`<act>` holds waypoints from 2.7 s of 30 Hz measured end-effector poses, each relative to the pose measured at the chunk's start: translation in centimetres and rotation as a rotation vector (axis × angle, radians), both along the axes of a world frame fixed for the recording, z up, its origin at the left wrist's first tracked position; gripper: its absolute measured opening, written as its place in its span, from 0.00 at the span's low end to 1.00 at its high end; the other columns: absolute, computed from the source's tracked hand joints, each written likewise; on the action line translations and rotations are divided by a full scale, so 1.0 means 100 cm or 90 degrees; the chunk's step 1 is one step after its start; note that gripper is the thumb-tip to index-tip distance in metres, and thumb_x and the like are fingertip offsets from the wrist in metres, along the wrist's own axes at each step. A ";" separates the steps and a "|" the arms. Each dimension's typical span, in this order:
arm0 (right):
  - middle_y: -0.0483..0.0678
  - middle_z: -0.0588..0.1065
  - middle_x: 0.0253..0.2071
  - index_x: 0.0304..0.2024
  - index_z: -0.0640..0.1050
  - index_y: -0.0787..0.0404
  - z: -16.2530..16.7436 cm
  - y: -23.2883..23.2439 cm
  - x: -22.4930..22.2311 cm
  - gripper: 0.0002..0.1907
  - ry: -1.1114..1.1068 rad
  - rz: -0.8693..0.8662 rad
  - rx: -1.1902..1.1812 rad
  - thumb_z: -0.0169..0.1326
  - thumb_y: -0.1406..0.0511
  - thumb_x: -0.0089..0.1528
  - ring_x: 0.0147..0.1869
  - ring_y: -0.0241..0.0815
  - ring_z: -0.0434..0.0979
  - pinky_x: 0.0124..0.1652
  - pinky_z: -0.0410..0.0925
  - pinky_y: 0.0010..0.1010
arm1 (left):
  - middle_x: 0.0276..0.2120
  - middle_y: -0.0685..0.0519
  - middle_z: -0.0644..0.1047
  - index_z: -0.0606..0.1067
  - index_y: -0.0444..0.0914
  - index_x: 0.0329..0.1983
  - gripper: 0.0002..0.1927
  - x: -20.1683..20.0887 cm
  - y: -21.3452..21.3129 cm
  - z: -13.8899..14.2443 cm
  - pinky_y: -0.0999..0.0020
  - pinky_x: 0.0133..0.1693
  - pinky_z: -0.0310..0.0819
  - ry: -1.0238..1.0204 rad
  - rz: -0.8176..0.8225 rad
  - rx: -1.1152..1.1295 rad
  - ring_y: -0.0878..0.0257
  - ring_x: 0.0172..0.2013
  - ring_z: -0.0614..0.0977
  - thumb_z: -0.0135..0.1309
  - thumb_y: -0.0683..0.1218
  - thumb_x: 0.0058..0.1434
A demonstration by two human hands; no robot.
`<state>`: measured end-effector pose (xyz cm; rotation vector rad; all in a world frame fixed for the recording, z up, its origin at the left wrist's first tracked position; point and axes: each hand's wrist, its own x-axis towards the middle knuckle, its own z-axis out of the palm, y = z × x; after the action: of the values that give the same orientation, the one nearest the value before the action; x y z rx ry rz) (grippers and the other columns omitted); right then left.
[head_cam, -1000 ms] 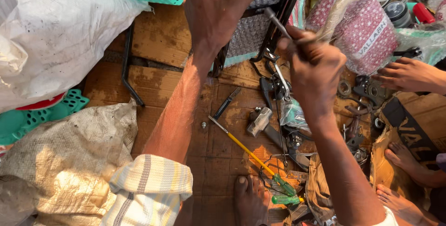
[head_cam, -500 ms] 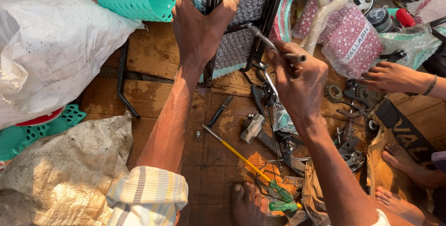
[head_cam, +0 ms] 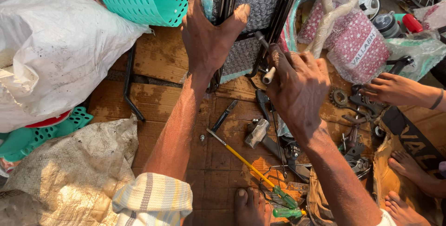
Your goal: The person assembles a bicycle basket onto a metal rack using a T-handle Allen wrench. They unwrap bubble wrap from the basket, position it on the rack, and tighten the bolts to secure it.
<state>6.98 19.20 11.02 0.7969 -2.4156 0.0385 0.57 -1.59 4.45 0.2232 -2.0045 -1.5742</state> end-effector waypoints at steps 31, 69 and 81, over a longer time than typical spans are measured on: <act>0.49 0.82 0.39 0.52 0.81 0.56 0.013 0.018 -0.018 0.09 0.012 0.064 0.073 0.60 0.63 0.71 0.37 0.42 0.80 0.33 0.73 0.36 | 0.35 0.39 0.85 0.63 0.23 0.66 0.52 0.001 0.001 -0.004 0.51 0.44 0.84 0.106 -0.038 0.048 0.53 0.35 0.91 0.67 0.65 0.55; 0.45 0.70 0.17 0.29 0.77 0.60 0.016 -0.034 0.006 0.14 -0.260 0.076 -0.092 0.49 0.65 0.70 0.15 0.35 0.64 0.16 0.58 0.34 | 0.55 0.24 0.71 0.54 0.21 0.73 0.78 0.008 0.011 -0.007 0.36 0.51 0.76 -0.106 -0.016 -0.014 0.35 0.58 0.78 0.42 0.90 0.40; 0.48 0.71 0.20 0.30 0.75 0.61 0.018 -0.057 0.004 0.16 -0.036 0.093 0.071 0.48 0.62 0.71 0.25 0.42 0.70 0.23 0.67 0.37 | 0.53 0.27 0.75 0.65 0.20 0.65 0.65 0.025 0.004 0.032 0.44 0.58 0.77 0.007 -0.039 0.059 0.37 0.56 0.81 0.54 0.82 0.48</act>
<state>7.40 13.50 12.85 1.0362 -2.4254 -0.0163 3.05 -1.21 7.64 0.1894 -1.9494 -1.7050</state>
